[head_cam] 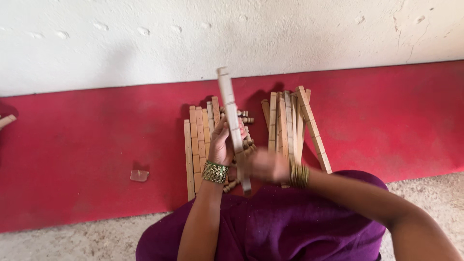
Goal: The person sits on the floor and repeatedly picks up small wooden pieces, inserting them into slots on a long bamboo stick held in the left hand. The person continues this repetitive insertion process throughout the clip.
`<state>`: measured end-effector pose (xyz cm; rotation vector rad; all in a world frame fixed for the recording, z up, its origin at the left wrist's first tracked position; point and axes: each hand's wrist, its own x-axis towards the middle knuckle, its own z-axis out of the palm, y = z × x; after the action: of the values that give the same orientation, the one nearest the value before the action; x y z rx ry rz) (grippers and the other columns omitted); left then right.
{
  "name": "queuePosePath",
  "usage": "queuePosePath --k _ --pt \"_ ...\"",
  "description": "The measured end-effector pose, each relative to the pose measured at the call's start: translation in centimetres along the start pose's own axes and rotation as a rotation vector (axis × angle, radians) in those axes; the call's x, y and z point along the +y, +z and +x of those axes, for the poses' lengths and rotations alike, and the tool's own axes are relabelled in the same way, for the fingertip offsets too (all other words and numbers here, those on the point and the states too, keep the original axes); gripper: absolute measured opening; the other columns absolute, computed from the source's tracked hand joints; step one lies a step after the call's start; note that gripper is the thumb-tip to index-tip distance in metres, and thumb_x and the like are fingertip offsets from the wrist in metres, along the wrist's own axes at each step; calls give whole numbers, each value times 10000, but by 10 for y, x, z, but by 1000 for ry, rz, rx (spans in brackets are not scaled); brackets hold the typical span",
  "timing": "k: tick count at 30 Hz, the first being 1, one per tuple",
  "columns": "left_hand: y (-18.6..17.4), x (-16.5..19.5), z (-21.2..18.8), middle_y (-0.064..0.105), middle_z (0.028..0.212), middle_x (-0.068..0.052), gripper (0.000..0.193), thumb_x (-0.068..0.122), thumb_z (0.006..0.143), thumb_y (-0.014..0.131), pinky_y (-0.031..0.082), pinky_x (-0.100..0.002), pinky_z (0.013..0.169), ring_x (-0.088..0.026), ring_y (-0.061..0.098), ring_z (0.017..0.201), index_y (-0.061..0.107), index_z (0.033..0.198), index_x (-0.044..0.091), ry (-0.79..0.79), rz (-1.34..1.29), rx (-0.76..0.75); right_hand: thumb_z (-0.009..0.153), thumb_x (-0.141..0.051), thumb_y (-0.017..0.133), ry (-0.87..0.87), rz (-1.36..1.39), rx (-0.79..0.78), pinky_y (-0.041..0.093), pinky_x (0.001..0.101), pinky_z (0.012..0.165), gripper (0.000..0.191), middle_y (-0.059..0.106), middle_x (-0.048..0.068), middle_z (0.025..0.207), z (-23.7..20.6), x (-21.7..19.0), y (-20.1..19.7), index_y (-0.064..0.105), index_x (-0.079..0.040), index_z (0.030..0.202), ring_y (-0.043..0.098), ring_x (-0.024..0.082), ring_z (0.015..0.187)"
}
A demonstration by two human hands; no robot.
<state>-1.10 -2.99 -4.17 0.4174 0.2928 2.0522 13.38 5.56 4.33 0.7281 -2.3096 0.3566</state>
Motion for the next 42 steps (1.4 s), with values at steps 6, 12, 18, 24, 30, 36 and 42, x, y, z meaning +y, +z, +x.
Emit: queuePosePath --k 6,12,18,24,30,36,42 --pt "7 -14 -8 679 987 -70 300 212 1021 611 571 -343 785 -188 653 871 617 1282 65 -73 100 -33 814 -161 804 279 -399 260 569 257 594 99 683 43 859 58 101 -30 728 -98 808 631 143 780" --pt "14 -7 -1 677 1037 -71 287 226 1007 611 570 -352 813 -187 650 907 633 1257 88 0 -16 -120 892 -12 662 753 -216 -347 539 211 492 125 719 24 916 43 61 -14 720 -121 908 665 125 732" --pt "-2 -4 0 689 1091 -84 305 185 984 610 576 -355 811 -179 651 934 611 1277 97 85 4 14 887 -88 698 33 -90 -126 573 231 531 77 681 49 911 -27 -11 11 690 -94 964 663 134 758" --pt "8 -19 -6 691 1038 -79 290 142 1020 601 591 -332 754 -194 679 902 621 1296 52 -33 -35 -115 827 -74 784 225 -299 99 533 271 469 140 706 73 909 14 65 -16 700 -83 939 641 140 686" --pt "15 -14 -7 693 1064 -87 246 150 989 610 582 -351 823 -195 669 945 634 1223 75 -31 10 -51 814 -35 788 247 -337 205 551 259 522 215 692 53 919 40 82 -23 727 -127 999 648 158 754" --pt "7 2 -1 689 1045 -90 280 176 989 631 568 -362 808 -184 646 929 642 1252 80 63 -17 -20 874 -55 750 78 0 -60 584 252 545 98 686 36 872 -31 2 13 736 -86 965 657 131 736" --pt "9 2 5 694 1082 -78 345 210 998 634 567 -352 795 -191 652 906 622 1310 66 46 108 -1 939 -64 671 970 -239 -600 531 235 500 164 707 41 844 12 56 10 749 -207 964 643 153 703"
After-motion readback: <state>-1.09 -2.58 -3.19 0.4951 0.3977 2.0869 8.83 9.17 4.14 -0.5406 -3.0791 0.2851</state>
